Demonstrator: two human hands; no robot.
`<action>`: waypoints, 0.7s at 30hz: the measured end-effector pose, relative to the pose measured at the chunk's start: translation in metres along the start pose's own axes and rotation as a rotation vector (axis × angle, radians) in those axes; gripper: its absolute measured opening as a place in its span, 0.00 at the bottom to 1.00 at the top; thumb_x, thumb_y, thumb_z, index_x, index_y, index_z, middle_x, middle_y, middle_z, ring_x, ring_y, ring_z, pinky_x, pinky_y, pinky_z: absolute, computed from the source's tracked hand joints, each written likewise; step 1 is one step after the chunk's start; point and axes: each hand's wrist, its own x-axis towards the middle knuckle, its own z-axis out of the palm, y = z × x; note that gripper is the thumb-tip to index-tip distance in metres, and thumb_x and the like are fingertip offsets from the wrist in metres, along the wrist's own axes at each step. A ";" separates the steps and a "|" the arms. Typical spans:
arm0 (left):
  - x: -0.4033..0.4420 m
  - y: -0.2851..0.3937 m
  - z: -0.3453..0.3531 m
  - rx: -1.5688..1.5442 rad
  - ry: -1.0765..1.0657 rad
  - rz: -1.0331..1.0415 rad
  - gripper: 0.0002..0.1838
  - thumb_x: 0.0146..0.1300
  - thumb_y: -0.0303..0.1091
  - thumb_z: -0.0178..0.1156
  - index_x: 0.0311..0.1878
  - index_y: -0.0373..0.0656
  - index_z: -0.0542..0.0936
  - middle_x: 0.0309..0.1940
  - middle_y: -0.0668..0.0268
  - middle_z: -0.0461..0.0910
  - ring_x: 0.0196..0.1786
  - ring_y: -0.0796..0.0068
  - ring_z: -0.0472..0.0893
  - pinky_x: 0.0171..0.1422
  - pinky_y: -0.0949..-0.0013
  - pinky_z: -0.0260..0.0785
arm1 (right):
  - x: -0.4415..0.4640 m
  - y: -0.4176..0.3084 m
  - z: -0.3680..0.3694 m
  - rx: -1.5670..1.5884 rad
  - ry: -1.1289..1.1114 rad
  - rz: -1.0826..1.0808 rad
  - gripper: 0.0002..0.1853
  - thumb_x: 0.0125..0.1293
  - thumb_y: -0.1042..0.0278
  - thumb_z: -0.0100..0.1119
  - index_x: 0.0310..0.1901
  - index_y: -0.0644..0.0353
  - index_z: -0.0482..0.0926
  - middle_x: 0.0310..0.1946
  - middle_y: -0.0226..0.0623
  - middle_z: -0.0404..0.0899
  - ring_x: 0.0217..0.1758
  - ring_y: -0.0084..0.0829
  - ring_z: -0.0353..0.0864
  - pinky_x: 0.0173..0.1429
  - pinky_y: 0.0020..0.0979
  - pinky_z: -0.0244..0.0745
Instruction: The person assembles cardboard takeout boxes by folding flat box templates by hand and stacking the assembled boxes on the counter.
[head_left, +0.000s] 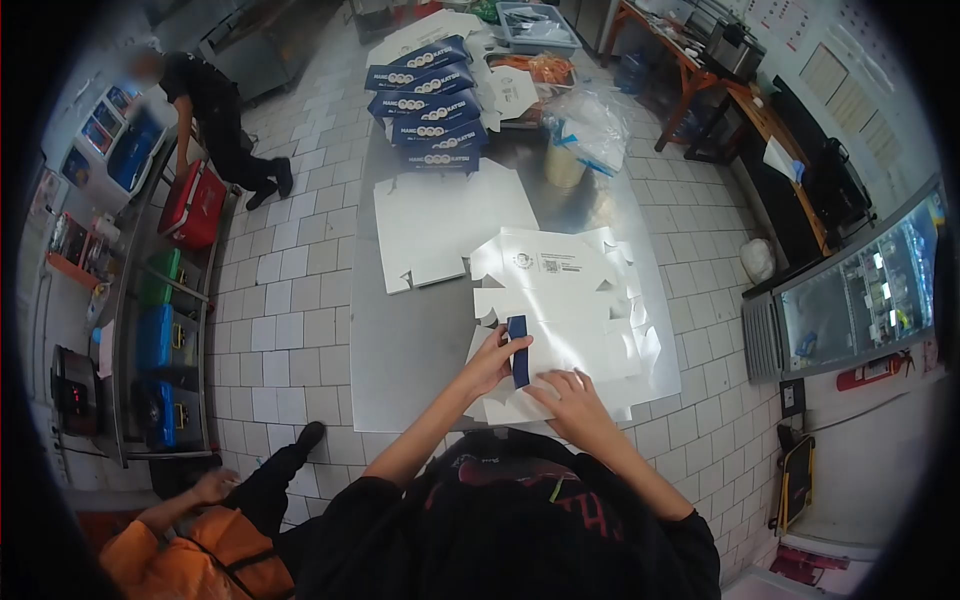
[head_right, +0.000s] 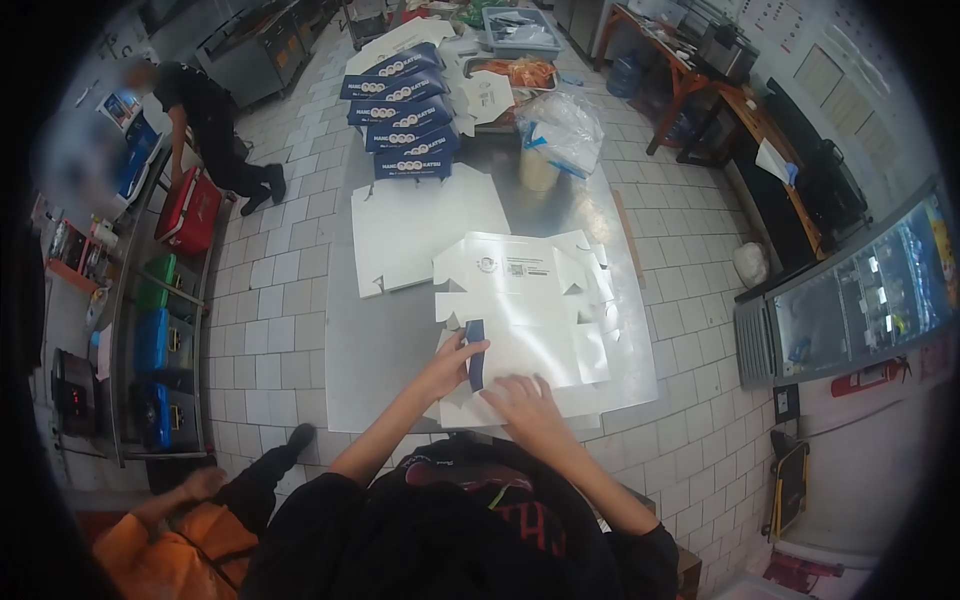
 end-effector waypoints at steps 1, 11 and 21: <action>-0.006 0.005 0.005 -0.067 0.044 0.041 0.26 0.55 0.33 0.63 0.54 0.40 0.62 0.42 0.67 0.72 0.41 0.77 0.78 0.42 0.69 0.75 | 0.003 -0.010 -0.005 0.019 0.093 -0.060 0.25 0.44 0.73 0.62 0.49 0.51 0.71 0.46 0.37 0.68 0.52 0.36 0.67 0.54 0.45 0.59; -0.019 0.016 0.037 -0.380 0.395 0.481 0.21 0.55 0.27 0.63 0.44 0.38 0.61 0.38 0.64 0.69 0.37 0.78 0.74 0.36 0.72 0.72 | 0.015 -0.018 -0.032 0.037 0.462 0.005 0.05 0.51 0.73 0.60 0.30 0.57 0.74 0.28 0.30 0.70 0.36 0.29 0.71 0.41 0.35 0.62; -0.043 0.036 0.045 -0.426 0.511 0.608 0.21 0.56 0.30 0.63 0.45 0.37 0.61 0.36 0.66 0.68 0.37 0.82 0.71 0.37 0.76 0.69 | 0.034 -0.018 -0.049 -0.016 0.468 -0.073 0.06 0.50 0.75 0.59 0.28 0.56 0.72 0.28 0.29 0.69 0.33 0.31 0.67 0.37 0.35 0.58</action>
